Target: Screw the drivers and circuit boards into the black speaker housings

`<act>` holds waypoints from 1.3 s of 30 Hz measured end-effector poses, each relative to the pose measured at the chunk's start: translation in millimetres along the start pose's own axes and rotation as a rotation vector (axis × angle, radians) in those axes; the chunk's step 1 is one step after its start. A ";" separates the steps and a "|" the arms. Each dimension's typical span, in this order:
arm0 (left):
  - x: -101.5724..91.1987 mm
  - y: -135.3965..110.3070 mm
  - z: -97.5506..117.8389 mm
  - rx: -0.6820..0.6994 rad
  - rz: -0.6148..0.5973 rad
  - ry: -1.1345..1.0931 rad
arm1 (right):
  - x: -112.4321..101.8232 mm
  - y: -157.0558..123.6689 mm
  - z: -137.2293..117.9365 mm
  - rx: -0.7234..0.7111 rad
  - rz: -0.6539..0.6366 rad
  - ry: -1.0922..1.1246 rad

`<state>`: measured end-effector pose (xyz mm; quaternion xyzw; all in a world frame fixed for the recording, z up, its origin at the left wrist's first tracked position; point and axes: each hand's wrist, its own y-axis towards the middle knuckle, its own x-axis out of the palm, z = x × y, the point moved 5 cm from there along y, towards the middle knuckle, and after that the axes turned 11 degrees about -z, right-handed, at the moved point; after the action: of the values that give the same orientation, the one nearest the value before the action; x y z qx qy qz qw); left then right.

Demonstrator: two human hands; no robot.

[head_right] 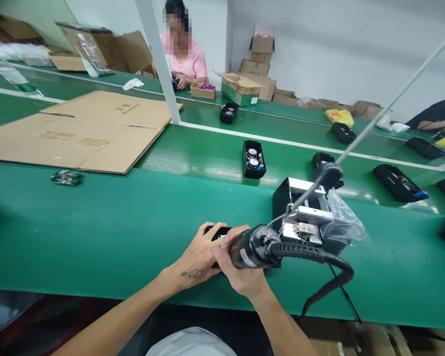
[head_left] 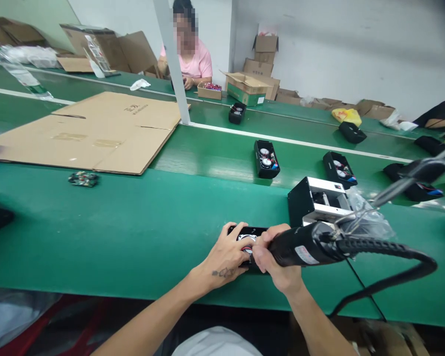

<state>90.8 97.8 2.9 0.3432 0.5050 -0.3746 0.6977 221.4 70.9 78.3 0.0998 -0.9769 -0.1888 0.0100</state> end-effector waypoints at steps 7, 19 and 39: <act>2.4 1.5 -1.1 -0.038 0.014 -0.012 | 4.0 9.3 -7.7 -0.080 -0.038 -0.179; -9.2 -4.7 -8.1 0.024 0.025 -0.058 | -44.7 -4.3 -38.8 -0.154 0.209 0.020; -0.2 21.4 33.5 0.038 0.046 0.065 | -120.3 -34.5 -53.1 -0.102 0.387 0.088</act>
<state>124.4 79.4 13.7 0.3800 0.5123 -0.3564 0.6828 348.9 44.0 117.0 -0.0821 -0.9656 -0.2283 0.0939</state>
